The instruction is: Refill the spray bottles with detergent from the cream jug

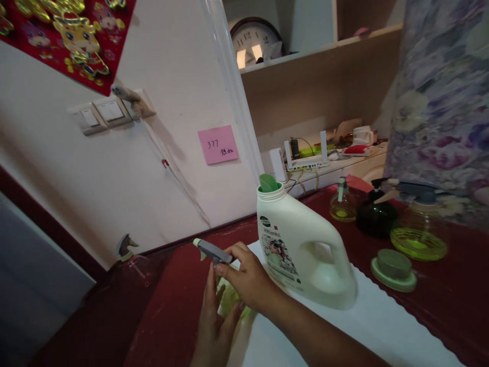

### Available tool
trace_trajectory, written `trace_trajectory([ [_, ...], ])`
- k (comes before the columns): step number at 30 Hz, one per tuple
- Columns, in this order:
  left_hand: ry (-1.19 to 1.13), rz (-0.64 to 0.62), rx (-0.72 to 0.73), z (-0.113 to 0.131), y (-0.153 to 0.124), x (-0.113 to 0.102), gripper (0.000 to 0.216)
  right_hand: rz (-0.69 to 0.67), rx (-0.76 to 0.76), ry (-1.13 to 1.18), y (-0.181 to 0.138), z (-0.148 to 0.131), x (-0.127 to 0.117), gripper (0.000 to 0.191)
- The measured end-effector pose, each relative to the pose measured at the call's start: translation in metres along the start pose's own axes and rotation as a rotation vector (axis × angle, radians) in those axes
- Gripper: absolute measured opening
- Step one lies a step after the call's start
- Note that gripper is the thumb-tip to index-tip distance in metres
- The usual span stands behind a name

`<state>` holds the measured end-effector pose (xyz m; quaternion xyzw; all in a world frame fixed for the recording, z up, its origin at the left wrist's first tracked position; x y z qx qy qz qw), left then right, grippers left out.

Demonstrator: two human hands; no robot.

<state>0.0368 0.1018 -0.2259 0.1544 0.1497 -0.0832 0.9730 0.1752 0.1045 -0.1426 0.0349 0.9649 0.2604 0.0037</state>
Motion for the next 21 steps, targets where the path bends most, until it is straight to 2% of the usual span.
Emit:
trace_trajectory([
  [7, -0.091, 0.059, 0.019, 0.001, 0.001, -0.002, 0.078, -0.001, 0.041, 0.058, 0.0, 0.01, 0.002, 0.024],
  [15, -0.035, 0.053, 0.024, 0.002, 0.003, -0.002, 0.079, -0.132, -0.029, 0.055, 0.005, -0.008, -0.003, 0.022],
  [18, 0.008, 0.04, -0.017, -0.007, 0.003, -0.003, 0.079, -0.085, -0.024, 0.029, 0.004, -0.004, -0.004, 0.021],
  [21, 0.036, 0.087, -0.05, -0.008, 0.0, -0.005, 0.077, -0.027, 0.015, 0.005, 0.003, 0.002, -0.003, 0.021],
])
Point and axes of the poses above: each hand's wrist, its own y-axis towards the middle knuckle, its own x-axis out of the palm, z = x × y, the point moved 5 cm from there along y, towards the middle knuckle, and after that the axes turned 5 degrees about -x, right-handed, at the moved point
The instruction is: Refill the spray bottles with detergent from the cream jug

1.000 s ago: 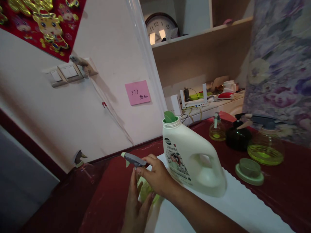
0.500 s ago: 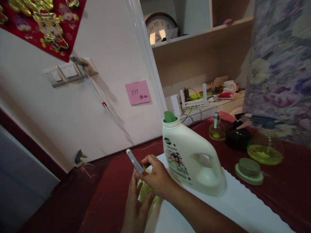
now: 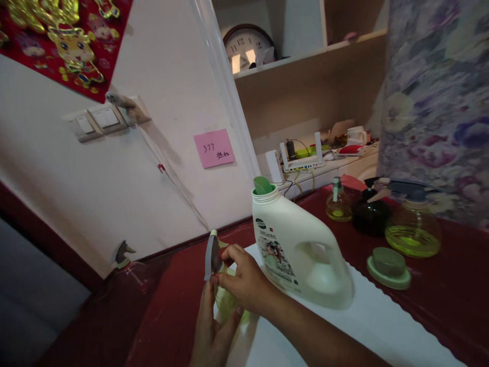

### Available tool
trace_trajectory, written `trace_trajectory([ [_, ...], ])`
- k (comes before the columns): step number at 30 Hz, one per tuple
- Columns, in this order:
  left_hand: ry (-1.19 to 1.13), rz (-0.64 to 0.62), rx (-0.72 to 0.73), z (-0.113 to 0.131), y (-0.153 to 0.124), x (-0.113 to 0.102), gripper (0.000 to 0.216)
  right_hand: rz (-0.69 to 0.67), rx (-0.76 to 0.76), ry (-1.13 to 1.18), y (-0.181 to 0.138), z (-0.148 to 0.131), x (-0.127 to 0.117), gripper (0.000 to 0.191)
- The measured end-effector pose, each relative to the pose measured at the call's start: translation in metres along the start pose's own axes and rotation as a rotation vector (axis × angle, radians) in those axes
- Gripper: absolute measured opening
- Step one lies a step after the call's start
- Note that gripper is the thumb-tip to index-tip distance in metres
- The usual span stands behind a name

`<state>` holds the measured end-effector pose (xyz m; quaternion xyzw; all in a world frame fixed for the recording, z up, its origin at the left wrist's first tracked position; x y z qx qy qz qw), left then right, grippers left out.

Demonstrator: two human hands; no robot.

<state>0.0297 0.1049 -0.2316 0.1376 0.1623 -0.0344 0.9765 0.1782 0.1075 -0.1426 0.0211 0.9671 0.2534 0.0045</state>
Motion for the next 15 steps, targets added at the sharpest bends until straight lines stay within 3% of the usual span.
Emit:
trace_trajectory([
  [3, 0.0, 0.034, 0.024, 0.013, -0.002, -0.003, 0.073, 0.021, 0.03, -0.013, -0.001, 0.002, 0.002, 0.024],
  [5, 0.008, -0.007, 0.024, 0.022, 0.0, -0.003, 0.071, 0.014, 0.038, -0.033, 0.0, 0.002, 0.003, 0.026],
  [11, 0.024, -0.026, -0.004, 0.03, 0.007, -0.006, 0.071, -0.124, 0.073, -0.209, 0.002, -0.014, -0.013, 0.05],
  [15, 0.001, -0.031, -0.031, 0.024, 0.004, -0.004, 0.073, -0.125, 0.005, -0.493, 0.005, -0.053, -0.036, 0.023],
])
Point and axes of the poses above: each hand's wrist, its own y-axis towards the middle knuckle, its own x-axis out of the palm, z = x × y, the point moved 5 cm from there along y, towards the middle knuckle, and after that the axes turned 5 degrees about -x, right-handed, at the moved point
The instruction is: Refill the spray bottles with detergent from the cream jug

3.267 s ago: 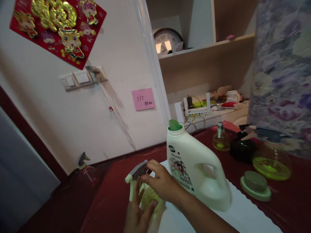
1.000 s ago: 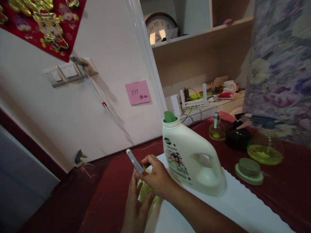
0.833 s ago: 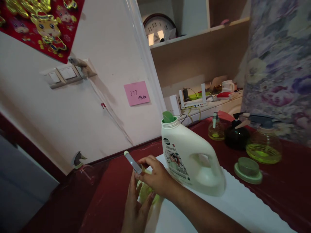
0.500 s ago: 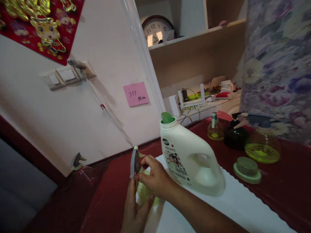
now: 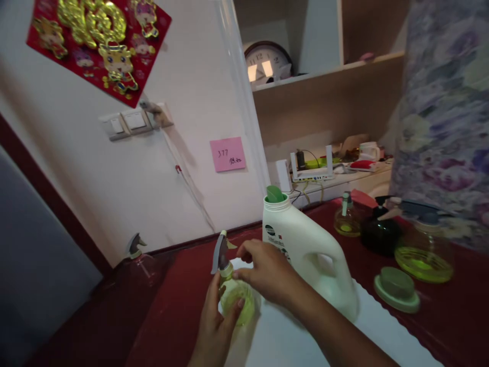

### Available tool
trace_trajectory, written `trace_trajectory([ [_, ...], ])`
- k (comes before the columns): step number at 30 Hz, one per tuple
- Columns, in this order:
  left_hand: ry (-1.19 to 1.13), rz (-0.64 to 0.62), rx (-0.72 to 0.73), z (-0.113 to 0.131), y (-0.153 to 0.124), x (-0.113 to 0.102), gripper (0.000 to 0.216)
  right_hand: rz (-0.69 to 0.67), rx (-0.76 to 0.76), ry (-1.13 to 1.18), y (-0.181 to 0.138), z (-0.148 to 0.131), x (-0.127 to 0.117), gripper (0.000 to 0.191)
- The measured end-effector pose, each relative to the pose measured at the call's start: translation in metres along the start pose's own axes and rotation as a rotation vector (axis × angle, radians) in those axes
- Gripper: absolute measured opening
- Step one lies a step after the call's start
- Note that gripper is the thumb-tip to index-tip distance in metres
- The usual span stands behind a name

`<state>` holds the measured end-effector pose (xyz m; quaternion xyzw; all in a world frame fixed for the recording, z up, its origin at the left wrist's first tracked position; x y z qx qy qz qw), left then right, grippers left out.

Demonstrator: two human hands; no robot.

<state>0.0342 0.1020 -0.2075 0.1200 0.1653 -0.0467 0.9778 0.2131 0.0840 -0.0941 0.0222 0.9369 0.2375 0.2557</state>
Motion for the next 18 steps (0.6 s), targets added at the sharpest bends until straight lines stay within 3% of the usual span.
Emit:
trace_trajectory([
  [2, -0.025, -0.011, 0.0, -0.001, -0.002, 0.003, 0.073, 0.035, -0.093, -0.114, 0.004, -0.023, -0.015, 0.023],
  [4, -0.045, -0.011, 0.001, -0.002, -0.004, 0.005, 0.071, -0.036, -0.238, -0.233, 0.014, -0.047, -0.017, 0.043],
  [6, -0.037, 0.004, -0.011, -0.001, -0.005, 0.006, 0.069, -0.239, -0.392, -0.433, 0.027, -0.065, -0.004, 0.063],
  [8, -0.011, 0.009, -0.012, 0.001, -0.006, 0.008, 0.069, -0.478, -0.488, -0.625, 0.039, -0.07, 0.015, 0.058],
  [12, 0.013, -0.045, 0.041, 0.009, -0.01, 0.011, 0.07, -0.757, -0.455, -0.736, 0.056, -0.061, 0.034, 0.019],
  [18, -0.015, -0.074, 0.089, 0.011, -0.015, 0.015, 0.067, -0.853, -0.312, -0.704, 0.051, -0.048, 0.032, 0.022],
])
Point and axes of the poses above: each hand's wrist, its own y-axis towards the middle knuckle, its own x-axis out of the palm, z = x × y, the point moved 5 cm from there along y, towards the middle knuckle, and after that the axes turned 5 degrees about -x, right-handed, at the moved point
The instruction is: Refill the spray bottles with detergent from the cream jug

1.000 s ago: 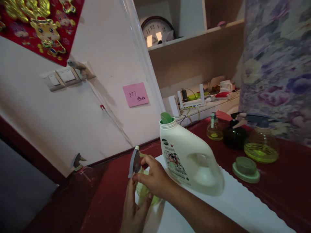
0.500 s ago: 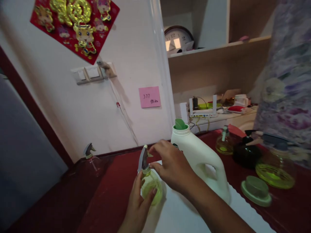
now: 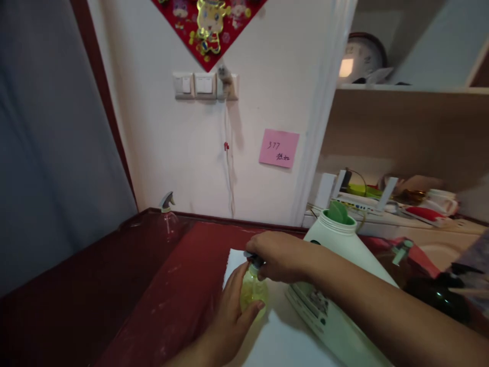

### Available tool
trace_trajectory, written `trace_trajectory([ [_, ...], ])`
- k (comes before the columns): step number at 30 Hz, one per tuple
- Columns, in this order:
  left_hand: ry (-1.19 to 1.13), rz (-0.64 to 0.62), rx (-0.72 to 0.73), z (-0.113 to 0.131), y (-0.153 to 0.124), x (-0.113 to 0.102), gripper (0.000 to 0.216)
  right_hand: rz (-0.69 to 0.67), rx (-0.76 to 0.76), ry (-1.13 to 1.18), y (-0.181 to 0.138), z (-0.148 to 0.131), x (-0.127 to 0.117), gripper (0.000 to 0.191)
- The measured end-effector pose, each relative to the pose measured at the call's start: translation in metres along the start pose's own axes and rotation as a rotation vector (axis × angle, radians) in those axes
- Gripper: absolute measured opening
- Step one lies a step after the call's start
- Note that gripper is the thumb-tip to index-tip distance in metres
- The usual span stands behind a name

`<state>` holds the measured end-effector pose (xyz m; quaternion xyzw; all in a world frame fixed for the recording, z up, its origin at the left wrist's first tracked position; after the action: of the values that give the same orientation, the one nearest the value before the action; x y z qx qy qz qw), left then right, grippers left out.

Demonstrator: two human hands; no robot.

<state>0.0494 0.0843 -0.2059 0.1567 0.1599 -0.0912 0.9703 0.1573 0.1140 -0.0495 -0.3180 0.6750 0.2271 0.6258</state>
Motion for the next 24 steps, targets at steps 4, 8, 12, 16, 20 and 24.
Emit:
trace_trajectory([
  [4, -0.012, 0.017, 0.016, 0.002, 0.0, 0.001, 0.067, -0.002, 0.073, 0.009, 0.001, 0.002, 0.008, 0.018],
  [8, 0.001, 0.021, 0.0, 0.005, -0.001, 0.001, 0.067, -0.053, 0.178, -0.028, 0.009, 0.0, 0.01, 0.016],
  [12, 0.014, 0.017, -0.017, 0.007, -0.001, 0.001, 0.066, -0.163, 0.25, -0.045, 0.02, -0.007, 0.005, 0.013],
  [16, -0.008, 0.016, -0.04, 0.008, -0.002, 0.001, 0.067, -0.331, 0.348, 0.02, 0.027, -0.011, 0.004, 0.006],
  [20, -0.073, 0.031, -0.081, 0.008, -0.004, 0.002, 0.07, -0.5, 0.481, 0.154, 0.031, -0.009, 0.011, 0.024],
  [24, -0.096, 0.072, -0.063, 0.005, -0.007, 0.004, 0.068, -0.503, 0.585, 0.177, 0.034, -0.006, 0.012, 0.026],
])
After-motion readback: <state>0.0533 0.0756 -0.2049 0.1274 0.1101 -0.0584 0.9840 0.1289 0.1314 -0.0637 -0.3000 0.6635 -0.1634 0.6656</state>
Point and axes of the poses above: each hand's wrist, its own y-axis towards the middle knuckle, its own x-axis out of the palm, z = x × y, the point moved 5 cm from there along y, towards the middle knuckle, and after that the axes turned 5 degrees about -x, right-handed, at the moved point
